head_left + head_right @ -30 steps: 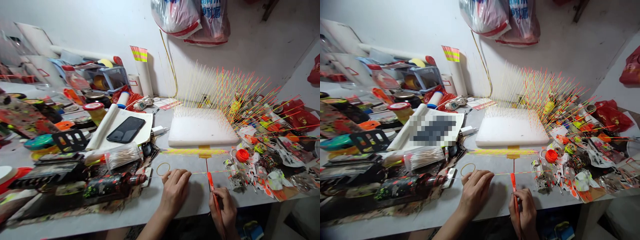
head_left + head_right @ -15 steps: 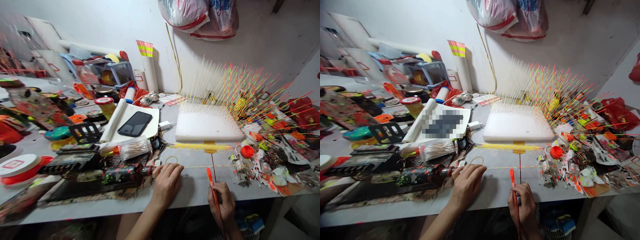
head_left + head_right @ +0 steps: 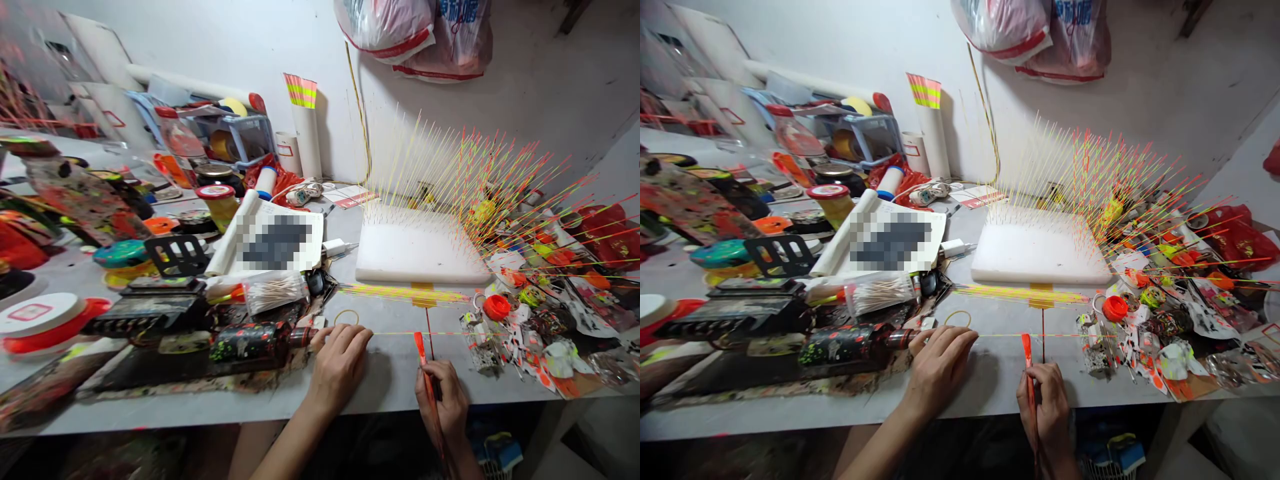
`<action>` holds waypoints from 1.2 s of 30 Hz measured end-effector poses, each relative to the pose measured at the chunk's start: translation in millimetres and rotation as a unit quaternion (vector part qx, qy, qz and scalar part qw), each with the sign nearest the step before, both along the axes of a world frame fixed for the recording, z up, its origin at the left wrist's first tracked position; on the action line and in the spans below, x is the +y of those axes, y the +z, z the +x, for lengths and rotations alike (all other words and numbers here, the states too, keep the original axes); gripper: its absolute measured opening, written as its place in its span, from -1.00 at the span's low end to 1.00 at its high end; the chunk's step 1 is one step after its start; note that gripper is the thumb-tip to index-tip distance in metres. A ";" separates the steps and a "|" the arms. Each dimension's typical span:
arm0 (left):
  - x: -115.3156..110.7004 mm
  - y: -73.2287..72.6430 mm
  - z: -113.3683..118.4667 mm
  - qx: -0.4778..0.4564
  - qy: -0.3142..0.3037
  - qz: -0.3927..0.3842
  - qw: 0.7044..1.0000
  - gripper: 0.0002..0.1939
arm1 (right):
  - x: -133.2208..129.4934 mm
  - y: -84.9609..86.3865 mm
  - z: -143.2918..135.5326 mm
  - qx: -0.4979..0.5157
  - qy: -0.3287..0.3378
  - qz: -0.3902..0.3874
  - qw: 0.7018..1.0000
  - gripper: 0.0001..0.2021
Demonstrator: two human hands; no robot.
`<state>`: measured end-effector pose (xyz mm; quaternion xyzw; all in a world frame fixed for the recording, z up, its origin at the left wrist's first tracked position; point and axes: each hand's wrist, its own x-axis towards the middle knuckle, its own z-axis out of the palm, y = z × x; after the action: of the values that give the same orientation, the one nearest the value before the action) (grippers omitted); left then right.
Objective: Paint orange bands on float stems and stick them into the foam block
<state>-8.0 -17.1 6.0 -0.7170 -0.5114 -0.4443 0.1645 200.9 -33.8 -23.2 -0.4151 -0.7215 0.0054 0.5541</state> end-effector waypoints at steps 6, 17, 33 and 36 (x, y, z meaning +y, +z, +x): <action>-0.3 -0.8 -0.2 0.004 0.002 -0.009 1.000 -0.81 | -2.2 1.2 1.7 0.011 -0.007 -0.009 1.000 -0.91; 0.0 1.4 0.5 0.003 0.001 0.003 1.000 -0.81 | -9.6 5.2 -4.1 0.021 0.042 0.004 0.999 -0.82; -2.0 -1.7 2.6 -0.018 -0.004 -0.010 1.000 -0.80 | -0.6 5.9 -20.6 0.004 0.039 0.019 0.999 -0.87; -1.5 -2.8 3.1 -0.023 -0.005 -0.005 1.000 -0.80 | -0.2 4.8 -20.8 0.003 0.041 0.012 0.999 -0.88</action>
<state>-4.9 -18.6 3.2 -0.7101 -0.5137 -0.4585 0.1471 180.2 -34.0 -18.4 -0.3783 -0.7365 0.0204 0.5603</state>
